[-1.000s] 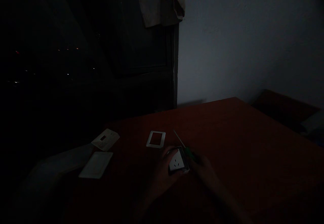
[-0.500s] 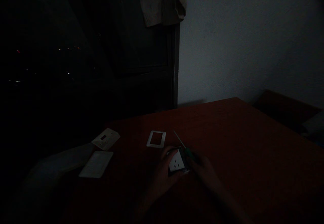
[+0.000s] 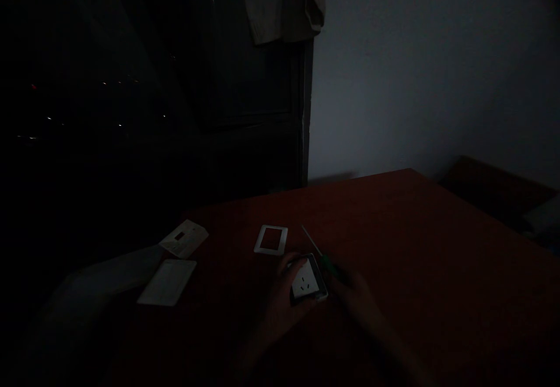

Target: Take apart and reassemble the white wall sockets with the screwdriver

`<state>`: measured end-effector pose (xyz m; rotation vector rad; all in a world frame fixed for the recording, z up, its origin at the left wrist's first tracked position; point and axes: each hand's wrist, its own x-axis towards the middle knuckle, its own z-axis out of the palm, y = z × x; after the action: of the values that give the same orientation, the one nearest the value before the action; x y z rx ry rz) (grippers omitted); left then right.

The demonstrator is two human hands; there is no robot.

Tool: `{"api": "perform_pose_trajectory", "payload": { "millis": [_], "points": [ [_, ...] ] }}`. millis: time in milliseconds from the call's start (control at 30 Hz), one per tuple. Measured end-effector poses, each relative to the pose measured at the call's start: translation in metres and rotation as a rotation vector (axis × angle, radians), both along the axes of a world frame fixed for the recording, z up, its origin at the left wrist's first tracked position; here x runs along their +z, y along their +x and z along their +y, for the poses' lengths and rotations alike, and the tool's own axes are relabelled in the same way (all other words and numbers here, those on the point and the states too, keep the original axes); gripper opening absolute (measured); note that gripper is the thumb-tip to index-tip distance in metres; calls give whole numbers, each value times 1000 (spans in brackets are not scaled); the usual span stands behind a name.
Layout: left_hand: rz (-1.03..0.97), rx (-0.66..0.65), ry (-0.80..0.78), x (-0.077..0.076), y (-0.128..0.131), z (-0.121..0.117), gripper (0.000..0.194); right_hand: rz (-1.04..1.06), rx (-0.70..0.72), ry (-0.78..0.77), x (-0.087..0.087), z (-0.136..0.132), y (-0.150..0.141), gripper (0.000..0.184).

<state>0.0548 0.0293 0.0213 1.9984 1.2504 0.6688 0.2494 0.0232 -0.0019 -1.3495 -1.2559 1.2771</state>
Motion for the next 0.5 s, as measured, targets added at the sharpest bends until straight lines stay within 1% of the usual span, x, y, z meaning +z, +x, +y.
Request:
{"api": "perform_pose_trajectory", "payload": {
  "millis": [100, 167, 233, 267, 300, 400, 467, 500],
  "points": [
    [59, 30, 50, 8, -7, -2, 68, 19, 0, -3, 1, 0, 0, 39],
    [146, 103, 79, 13, -19, -3, 59, 41, -17, -21, 0, -1, 0, 41],
    [273, 213, 78, 16, -38, -3, 44, 53, -37, -53, -1, -2, 0, 43],
    [347, 262, 59, 15, -49, -3, 37, 58, -37, -68, -2, -2, -1, 44],
    [417, 345, 39, 14, -62, -3, 33, 64, -36, -75, -2, -3, -1, 45],
    [587, 422, 12, 6, -103, -4, 33, 68, -40, -77, 0, -4, -1, 45],
    [627, 499, -38, -1, -124, -6, 33, 57, -48, -78, 1, -4, -1, 45],
    [621, 503, -66, -3, -132, -7, 32, 59, -45, -82, 2, -4, -1, 45]
  ]
}}
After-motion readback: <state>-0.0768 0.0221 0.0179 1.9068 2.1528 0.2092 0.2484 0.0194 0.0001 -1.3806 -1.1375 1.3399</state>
